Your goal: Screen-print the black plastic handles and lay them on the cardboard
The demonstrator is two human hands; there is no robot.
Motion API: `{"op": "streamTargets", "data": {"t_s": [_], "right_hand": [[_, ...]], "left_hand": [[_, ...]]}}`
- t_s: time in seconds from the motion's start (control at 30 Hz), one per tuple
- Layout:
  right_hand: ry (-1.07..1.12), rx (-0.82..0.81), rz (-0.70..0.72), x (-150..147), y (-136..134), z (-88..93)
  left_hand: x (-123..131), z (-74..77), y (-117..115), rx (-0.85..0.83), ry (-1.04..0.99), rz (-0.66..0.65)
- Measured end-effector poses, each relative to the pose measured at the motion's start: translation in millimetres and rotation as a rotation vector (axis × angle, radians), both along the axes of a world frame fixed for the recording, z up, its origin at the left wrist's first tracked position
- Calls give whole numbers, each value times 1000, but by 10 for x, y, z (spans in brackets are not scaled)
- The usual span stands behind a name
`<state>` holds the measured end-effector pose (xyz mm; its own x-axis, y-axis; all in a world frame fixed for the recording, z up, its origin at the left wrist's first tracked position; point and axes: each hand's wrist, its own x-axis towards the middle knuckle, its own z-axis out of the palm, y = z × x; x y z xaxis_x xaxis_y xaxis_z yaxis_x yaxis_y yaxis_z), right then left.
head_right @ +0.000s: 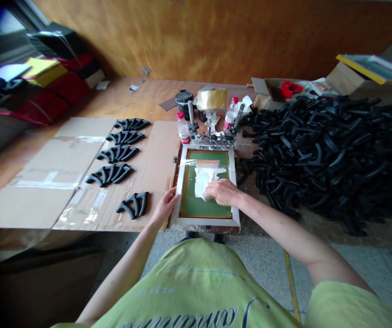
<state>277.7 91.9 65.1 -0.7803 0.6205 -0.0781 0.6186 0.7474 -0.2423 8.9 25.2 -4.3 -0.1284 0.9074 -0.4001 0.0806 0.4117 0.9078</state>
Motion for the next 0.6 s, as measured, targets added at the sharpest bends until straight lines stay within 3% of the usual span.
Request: {"op": "streamTargets", "data": {"t_s": [0.07,0.17,0.3,0.37,0.47,0.6], "right_hand": [[8,26,-77,-50,56,-7],[85,119,-173,-104,-39,-156],[161,89,-119,-42,-273,-293],[154,54,-142,-36,-230,-224],[181,58,-286,-140,74,10],[238,106,-498,-140,587,346]], "left_hand": [[10,12,-2,-8,-16,13],[22,42,-12,-8,-59,12],[35,77,-29,1,-96,8],[36,87,-31,-3,-99,18],[13,139,-25,5,-118,6],[-57,389,-4,63,-99,-45]]}}
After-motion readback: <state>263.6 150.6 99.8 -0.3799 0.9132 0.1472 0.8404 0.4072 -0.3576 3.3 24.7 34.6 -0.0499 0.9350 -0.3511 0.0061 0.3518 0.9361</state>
